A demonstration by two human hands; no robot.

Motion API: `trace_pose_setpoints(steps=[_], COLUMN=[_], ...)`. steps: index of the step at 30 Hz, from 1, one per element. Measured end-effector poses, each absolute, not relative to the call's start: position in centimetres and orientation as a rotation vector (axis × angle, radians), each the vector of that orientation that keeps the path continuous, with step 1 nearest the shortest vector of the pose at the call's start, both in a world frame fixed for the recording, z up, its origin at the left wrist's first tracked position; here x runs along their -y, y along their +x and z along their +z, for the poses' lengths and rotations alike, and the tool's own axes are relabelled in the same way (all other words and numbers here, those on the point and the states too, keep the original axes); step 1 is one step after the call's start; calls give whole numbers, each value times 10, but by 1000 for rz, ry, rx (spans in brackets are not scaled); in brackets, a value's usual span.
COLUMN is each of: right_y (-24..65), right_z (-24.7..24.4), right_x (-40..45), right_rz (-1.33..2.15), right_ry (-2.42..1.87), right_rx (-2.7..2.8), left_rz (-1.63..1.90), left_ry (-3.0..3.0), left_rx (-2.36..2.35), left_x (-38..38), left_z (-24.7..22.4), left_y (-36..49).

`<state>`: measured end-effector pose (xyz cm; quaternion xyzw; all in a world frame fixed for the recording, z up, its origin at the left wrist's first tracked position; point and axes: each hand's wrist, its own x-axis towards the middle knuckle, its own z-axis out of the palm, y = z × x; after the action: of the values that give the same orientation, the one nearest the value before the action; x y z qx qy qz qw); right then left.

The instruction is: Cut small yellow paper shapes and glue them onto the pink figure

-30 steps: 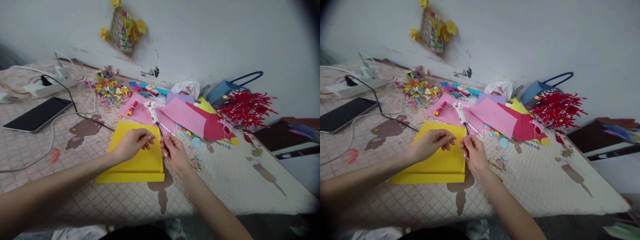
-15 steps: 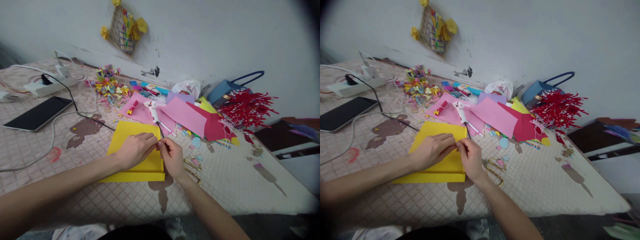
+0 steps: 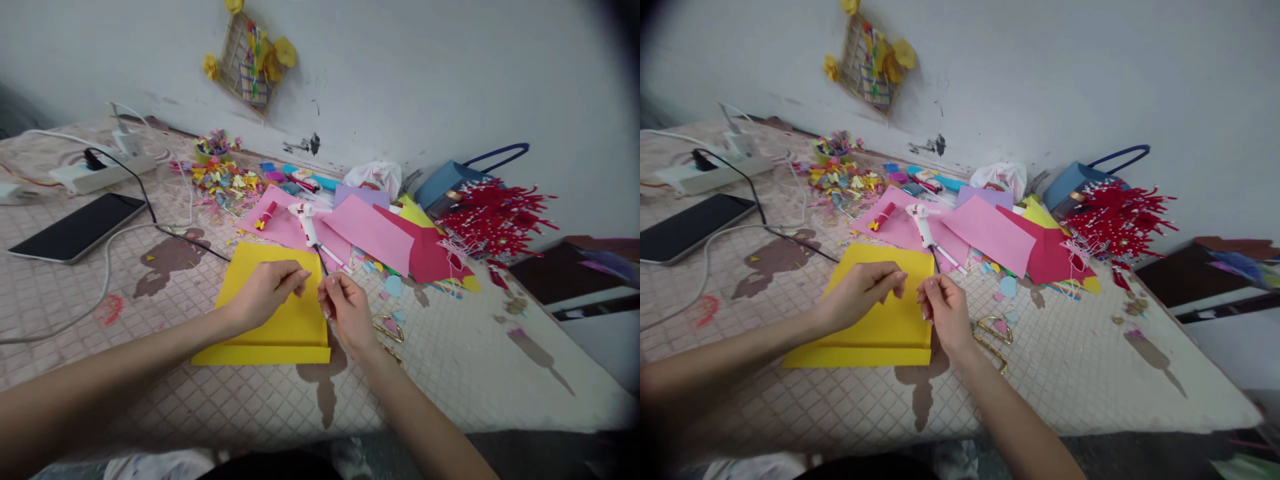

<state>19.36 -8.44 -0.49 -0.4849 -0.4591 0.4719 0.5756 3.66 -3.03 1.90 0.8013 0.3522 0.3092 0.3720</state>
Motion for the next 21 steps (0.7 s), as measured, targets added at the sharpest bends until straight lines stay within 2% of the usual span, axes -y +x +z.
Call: trace_pose_setpoints(steps=[6,16,21], right_y=[191,191,223], right_z=[-4,-6,4], right_x=[85,86,75], right_rz=[1026,805,315], right_ry=[-1171,-1284,-1468], right_rx=[1208,1415,1405], left_rz=[762,795,905], left_ry=[1943,2730,2749], left_rx=[-834,-708,-1030], left_x=[31,32,5], left_z=[17,17,25], left_y=[38,34,18])
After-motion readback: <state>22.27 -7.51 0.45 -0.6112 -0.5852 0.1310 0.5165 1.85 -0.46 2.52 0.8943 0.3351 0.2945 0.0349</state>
